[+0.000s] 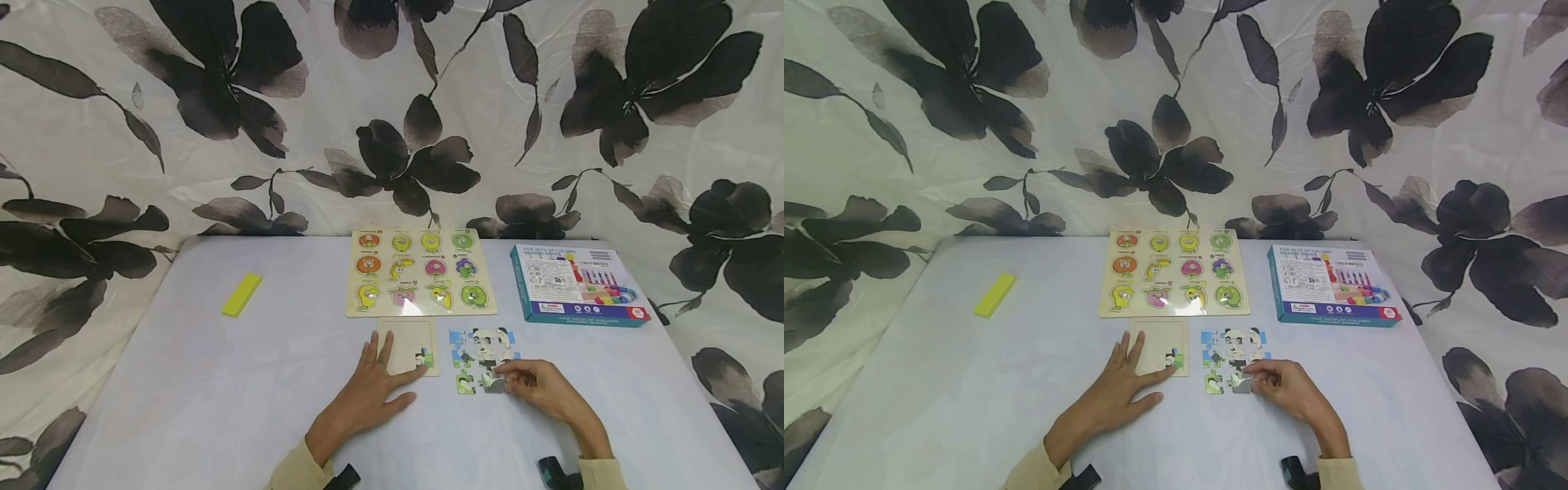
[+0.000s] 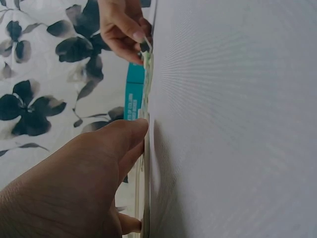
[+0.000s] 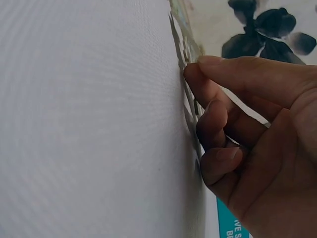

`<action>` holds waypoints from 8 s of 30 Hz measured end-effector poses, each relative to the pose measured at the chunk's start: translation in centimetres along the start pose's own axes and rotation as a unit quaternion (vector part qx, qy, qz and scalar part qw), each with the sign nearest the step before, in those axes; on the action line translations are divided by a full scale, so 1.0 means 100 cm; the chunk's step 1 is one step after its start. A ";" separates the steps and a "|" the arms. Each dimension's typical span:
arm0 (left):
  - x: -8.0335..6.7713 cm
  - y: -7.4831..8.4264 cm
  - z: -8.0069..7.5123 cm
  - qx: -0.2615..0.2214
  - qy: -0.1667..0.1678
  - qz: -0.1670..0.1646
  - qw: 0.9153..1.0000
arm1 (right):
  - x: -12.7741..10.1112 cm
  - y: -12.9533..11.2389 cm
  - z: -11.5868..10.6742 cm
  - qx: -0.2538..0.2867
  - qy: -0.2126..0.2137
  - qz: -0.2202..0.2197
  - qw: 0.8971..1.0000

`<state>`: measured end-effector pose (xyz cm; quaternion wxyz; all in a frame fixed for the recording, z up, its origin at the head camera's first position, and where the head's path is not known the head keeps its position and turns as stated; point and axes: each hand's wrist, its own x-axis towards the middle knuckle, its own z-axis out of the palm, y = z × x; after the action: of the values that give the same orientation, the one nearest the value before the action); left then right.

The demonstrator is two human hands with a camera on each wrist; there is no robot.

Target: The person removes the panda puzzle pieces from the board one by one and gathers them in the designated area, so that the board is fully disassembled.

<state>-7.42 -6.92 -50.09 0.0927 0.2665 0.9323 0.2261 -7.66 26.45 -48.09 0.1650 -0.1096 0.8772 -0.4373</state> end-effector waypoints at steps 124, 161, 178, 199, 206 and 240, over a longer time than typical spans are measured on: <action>-0.002 -0.011 -0.011 0.018 0.039 -0.012 0.999 | 0.074 -0.070 0.085 -0.108 0.082 -0.086 0.987; -0.002 -0.013 -0.008 0.014 0.016 -0.025 0.999 | 0.069 -0.071 0.083 -0.106 0.028 -0.098 0.989; -0.003 -0.013 -0.008 0.006 0.015 -0.025 1.000 | 0.070 -0.067 0.082 -0.075 0.021 -0.103 0.992; -0.003 -0.012 -0.010 0.013 0.015 -0.028 0.999 | 0.070 -0.065 0.074 0.031 0.003 -0.102 0.994; -0.003 -0.012 -0.010 0.011 0.017 -0.028 0.999 | 0.069 -0.068 0.070 0.050 -0.001 -0.106 0.993; -0.003 -0.013 -0.007 0.002 0.028 -0.022 0.999 | 0.037 -0.045 0.023 0.096 0.053 -0.060 0.992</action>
<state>-8.01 -8.32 -50.07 0.0706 0.2400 0.9407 0.2293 -9.93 20.89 -46.48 0.1020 -0.1222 0.8305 -0.5338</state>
